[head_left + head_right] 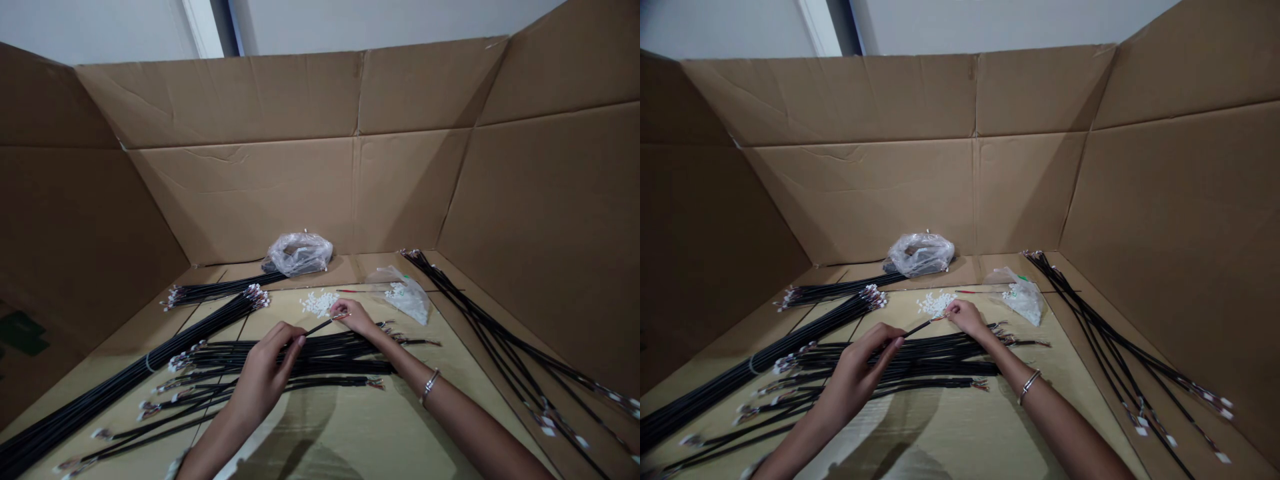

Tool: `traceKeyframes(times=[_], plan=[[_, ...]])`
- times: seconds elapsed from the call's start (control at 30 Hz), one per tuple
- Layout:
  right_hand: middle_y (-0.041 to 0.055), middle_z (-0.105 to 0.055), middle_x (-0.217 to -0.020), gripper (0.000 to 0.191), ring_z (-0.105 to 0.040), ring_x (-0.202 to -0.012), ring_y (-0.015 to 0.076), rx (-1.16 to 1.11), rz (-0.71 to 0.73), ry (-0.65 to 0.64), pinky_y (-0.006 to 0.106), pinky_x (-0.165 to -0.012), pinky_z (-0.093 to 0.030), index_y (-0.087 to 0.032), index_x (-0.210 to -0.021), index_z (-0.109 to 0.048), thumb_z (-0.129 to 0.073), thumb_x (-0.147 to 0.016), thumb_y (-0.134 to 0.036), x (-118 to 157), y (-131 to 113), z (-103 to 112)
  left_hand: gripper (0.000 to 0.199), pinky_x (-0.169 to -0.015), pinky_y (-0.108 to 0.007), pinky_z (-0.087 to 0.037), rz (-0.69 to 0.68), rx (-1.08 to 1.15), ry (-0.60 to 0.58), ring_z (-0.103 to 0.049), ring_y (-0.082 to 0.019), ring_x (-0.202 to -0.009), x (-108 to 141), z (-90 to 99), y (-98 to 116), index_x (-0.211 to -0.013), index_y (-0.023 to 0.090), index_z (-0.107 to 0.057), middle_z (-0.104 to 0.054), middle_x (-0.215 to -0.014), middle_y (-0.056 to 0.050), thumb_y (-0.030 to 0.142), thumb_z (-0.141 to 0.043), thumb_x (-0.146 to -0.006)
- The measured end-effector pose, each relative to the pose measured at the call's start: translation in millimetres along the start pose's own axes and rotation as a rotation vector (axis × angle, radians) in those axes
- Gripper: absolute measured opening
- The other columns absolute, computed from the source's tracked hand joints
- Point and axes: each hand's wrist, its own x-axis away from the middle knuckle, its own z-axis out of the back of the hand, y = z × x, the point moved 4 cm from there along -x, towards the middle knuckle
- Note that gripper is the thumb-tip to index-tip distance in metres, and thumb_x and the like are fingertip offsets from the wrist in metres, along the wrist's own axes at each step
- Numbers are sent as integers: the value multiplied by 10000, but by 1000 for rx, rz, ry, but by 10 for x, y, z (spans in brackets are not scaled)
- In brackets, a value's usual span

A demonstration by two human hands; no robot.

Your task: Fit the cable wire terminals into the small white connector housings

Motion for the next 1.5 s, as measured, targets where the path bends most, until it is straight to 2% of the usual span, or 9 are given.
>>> traceKeyframes(times=[0.23, 0.37, 0.47, 0.6, 0.73, 0.83, 1.0, 1.2, 1.5], plan=[[106, -679, -1317, 329, -704, -1101, 261, -58, -63, -58, 474, -922, -612, -178, -1299, -651, -680, -1010, -332, 58, -126, 18, 336, -717, -328, -590, 4, 5, 6, -687, -152, -749, 2, -10, 15, -948, 163, -682, -704, -845, -16, 431, -524, -1073], [104, -684, -1298, 333, -711, -1076, 256, -148, -91, -80, 462, -899, -619, -172, -1298, -648, -680, -1010, -335, 76, -336, 34, 333, -702, -323, -579, 16, 5, 9, -682, -153, -732, -6, -1, 1, -936, 166, -683, -702, -825, -13, 433, -531, -1063], [95, -703, -1237, 309, -722, -1014, 235, -248, -64, -87, 434, -858, -628, -166, -1269, -656, -671, -1016, -344, 92, -642, 113, 311, -695, -319, -567, 48, -4, 18, -679, -166, -719, -47, 51, -11, -909, 174, -690, -700, -798, -20, 404, -529, -1044], [54, -725, -1051, 240, -709, -834, 177, -396, 65, -51, 356, -750, -615, -158, -1144, -680, -648, -1028, -366, 178, -1231, 351, 256, -699, -308, -548, 122, -17, 15, -687, -201, -756, -209, 173, 21, -982, 190, -730, -736, -840, -51, 350, -531, -1005], [2, -702, -809, 87, -608, -654, 125, -530, 234, 53, 281, -657, -521, -195, -936, -632, -644, -983, -268, 358, -1770, 608, 243, -638, -280, -503, 133, 22, -60, -660, -203, -760, -466, 234, 150, -1064, 215, -756, -762, -900, -51, 376, -617, -946], [-8, -701, -770, 80, -566, -626, 122, -603, 332, 153, 281, -621, -462, -229, -888, -595, -636, -937, -276, 507, -2002, 717, 269, -645, -271, -478, 121, 84, -88, -649, -194, -775, -646, 225, 296, -1067, 207, -760, -771, -935, -56, 406, -632, -938], [-28, -683, -749, 60, -559, -652, 118, -670, 463, 291, 274, -625, -445, -238, -905, -600, -640, -932, -275, 732, -2181, 794, 291, -615, -239, -434, 106, 246, -107, -554, -137, -681, -862, 189, 547, -970, 193, -734, -682, -804, -10, 439, -578, -969], [-45, -709, -733, 51, -563, -629, 95, -691, 527, 261, 234, -607, -456, -242, -936, -646, -659, -979, -268, 934, -2266, 838, 305, -513, -230, -329, 110, 368, -94, -405, -116, -581, -1020, 259, 676, -787, 187, -667, -481, -643, 36, 423, -559, -949], [-47, -720, -737, 83, -579, -646, 72, -555, 455, 137, 179, -615, -473, -249, -1057, -713, -641, -1016, -254, 1072, -2328, 794, 242, -582, -216, -387, 29, 339, 37, -491, -114, -641, -907, 449, 841, -792, 222, -728, -599, -702, 26, 347, -614, -963]])
